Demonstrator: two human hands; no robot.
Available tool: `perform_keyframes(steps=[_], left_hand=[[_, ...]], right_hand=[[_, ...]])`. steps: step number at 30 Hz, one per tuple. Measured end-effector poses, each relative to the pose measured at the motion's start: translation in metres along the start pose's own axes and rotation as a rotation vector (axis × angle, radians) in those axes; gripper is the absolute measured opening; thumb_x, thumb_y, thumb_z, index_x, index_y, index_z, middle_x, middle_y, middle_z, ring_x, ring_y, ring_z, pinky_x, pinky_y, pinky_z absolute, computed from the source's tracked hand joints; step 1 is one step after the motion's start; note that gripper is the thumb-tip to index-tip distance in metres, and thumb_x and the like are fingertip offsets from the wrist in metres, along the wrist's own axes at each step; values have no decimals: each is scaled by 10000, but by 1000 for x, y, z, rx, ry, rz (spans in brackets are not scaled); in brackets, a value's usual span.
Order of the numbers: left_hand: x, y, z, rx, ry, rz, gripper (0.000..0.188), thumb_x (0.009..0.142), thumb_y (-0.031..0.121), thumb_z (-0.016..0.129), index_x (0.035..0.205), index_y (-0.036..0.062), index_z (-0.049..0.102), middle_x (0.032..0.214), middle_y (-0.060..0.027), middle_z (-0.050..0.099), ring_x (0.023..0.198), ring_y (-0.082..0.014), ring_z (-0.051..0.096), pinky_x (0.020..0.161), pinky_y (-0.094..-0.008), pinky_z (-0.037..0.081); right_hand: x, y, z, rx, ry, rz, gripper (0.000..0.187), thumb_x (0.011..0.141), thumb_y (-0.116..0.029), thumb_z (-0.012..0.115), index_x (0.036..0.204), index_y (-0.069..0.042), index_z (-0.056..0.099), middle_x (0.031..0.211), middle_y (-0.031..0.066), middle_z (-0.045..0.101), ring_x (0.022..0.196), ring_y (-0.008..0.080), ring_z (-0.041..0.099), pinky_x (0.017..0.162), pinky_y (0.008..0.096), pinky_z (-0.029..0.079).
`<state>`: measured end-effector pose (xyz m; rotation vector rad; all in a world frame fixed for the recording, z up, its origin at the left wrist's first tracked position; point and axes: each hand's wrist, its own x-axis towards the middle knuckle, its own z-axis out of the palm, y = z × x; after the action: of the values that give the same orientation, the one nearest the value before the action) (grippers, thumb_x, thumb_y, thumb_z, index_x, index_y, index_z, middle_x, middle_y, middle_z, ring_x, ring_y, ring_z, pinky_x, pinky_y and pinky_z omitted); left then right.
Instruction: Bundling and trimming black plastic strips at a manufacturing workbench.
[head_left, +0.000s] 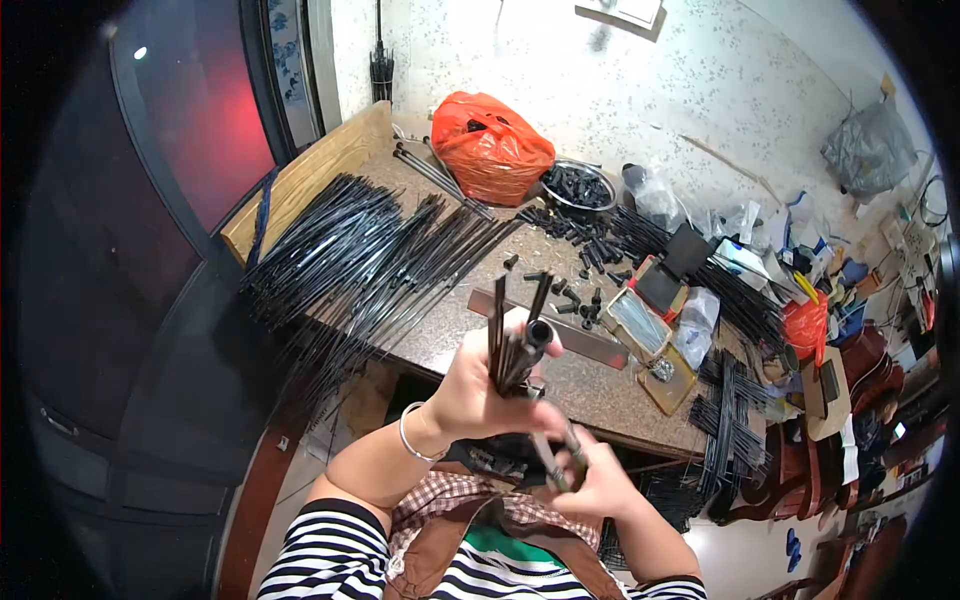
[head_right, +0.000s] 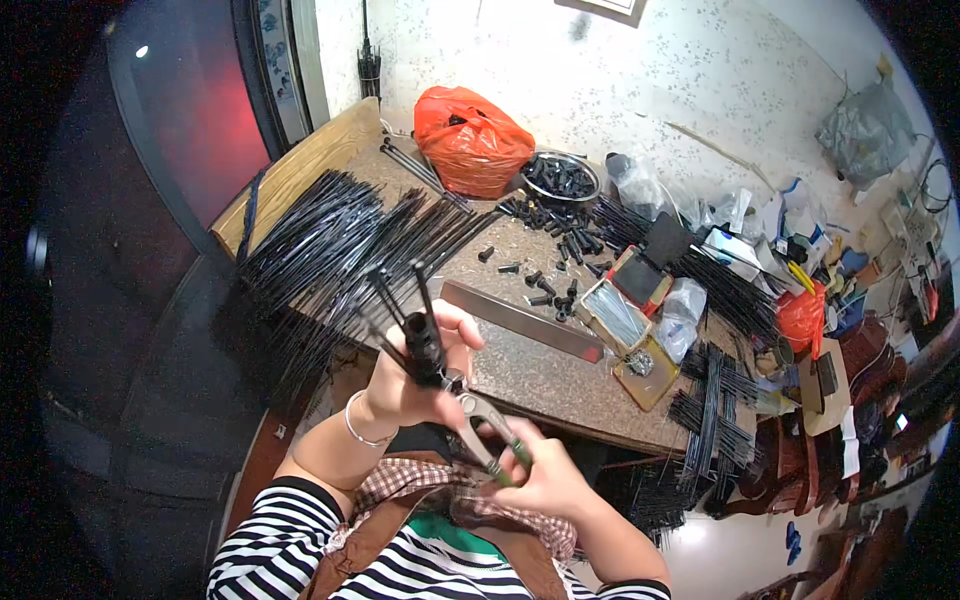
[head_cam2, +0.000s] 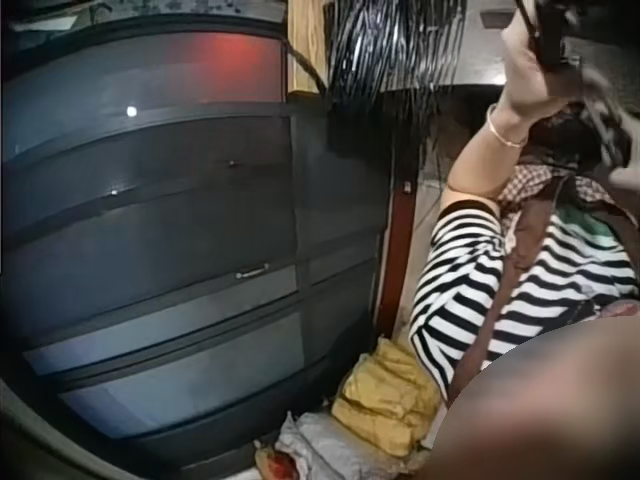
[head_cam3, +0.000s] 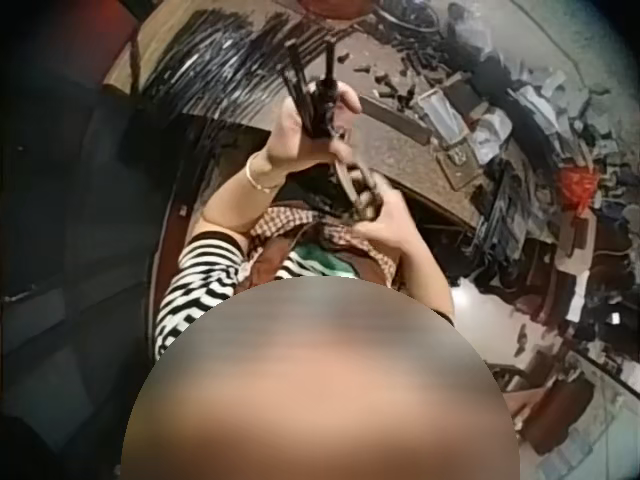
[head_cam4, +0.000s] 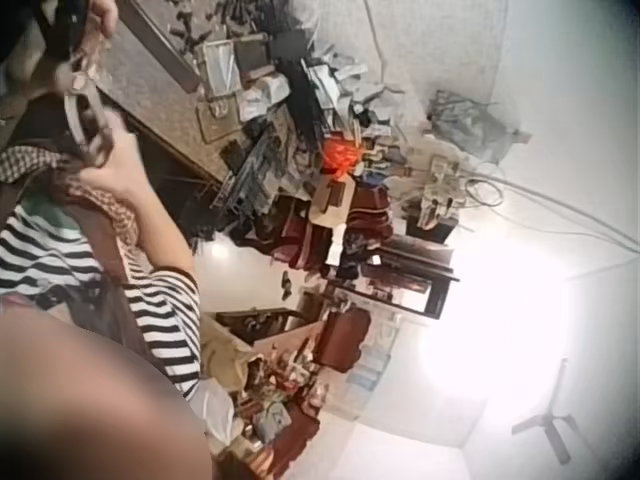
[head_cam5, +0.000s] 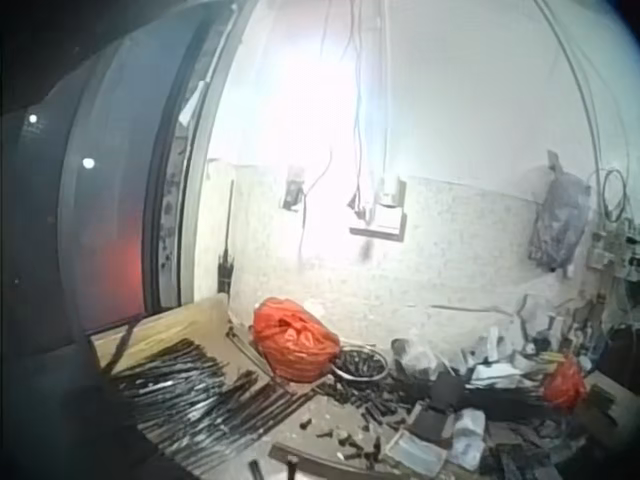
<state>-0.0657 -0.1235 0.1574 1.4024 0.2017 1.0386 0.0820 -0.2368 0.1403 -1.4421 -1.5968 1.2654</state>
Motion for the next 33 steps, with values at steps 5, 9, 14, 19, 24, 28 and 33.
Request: perform_keyframes(steps=[5, 9, 14, 19, 24, 28, 33], left_hand=[[2, -1, -4, 119, 71, 128, 571, 382, 229, 793, 804, 31, 464, 578, 59, 404, 531, -6, 365, 460, -138, 302], [0, -7, -4, -49, -71, 2, 624, 357, 248, 795, 835, 23, 462, 592, 59, 400, 516, -11, 349, 458, -144, 287], [9, -6, -1, 132, -6, 97, 608, 377, 245, 791, 840, 20, 467, 602, 63, 405, 517, -11, 345, 455, -142, 287], [9, -5, -3, 122, -16, 49, 529, 418, 188, 781, 808, 20, 465, 569, 73, 391, 500, -3, 340, 446, -147, 289], [10, -13, 7, 90, -13, -16, 428, 450, 148, 766, 734, 23, 471, 549, 72, 382, 502, -7, 332, 429, -156, 287], [14, -14, 10, 350, 67, 100, 412, 451, 178, 768, 691, 21, 472, 559, 49, 398, 505, -21, 347, 437, -160, 310], [20, -25, 15, 246, 101, 1, 337, 498, 168, 743, 663, 39, 479, 560, 43, 411, 503, -25, 353, 436, -156, 315]], right_hand=[[-15, -5, -16, -667, 528, -467, 309, 538, 7, 498, 845, -4, 465, 671, 116, 504, 575, 166, 502, 522, 262, 408], [-15, -3, -5, 318, -157, 74, 247, 629, 2, 494, 876, 14, 480, 585, 79, 522, 463, 149, 511, 438, 239, 412], [-4, 16, -2, 114, 62, -24, 427, 596, -38, 591, 974, 4, 398, 609, 58, 492, 481, 141, 486, 428, 249, 391], [-12, 10, -13, -741, 559, -369, 416, 580, 12, 547, 976, 1, 421, 782, 138, 497, 678, 224, 503, 587, 308, 417], [-16, 8, 10, 368, -80, 22, 280, 786, -79, 412, 1049, 18, 405, 716, 38, 489, 628, 98, 480, 589, 221, 406], [-11, -6, -18, 810, -286, 185, 554, 766, -97, 435, 1219, -14, 127, 918, 116, 500, 749, 168, 507, 596, 262, 423], [-11, 23, -19, 764, -303, 129, 498, 770, -102, 420, 1200, -1, 189, 761, 100, 501, 652, 141, 492, 527, 244, 406]])
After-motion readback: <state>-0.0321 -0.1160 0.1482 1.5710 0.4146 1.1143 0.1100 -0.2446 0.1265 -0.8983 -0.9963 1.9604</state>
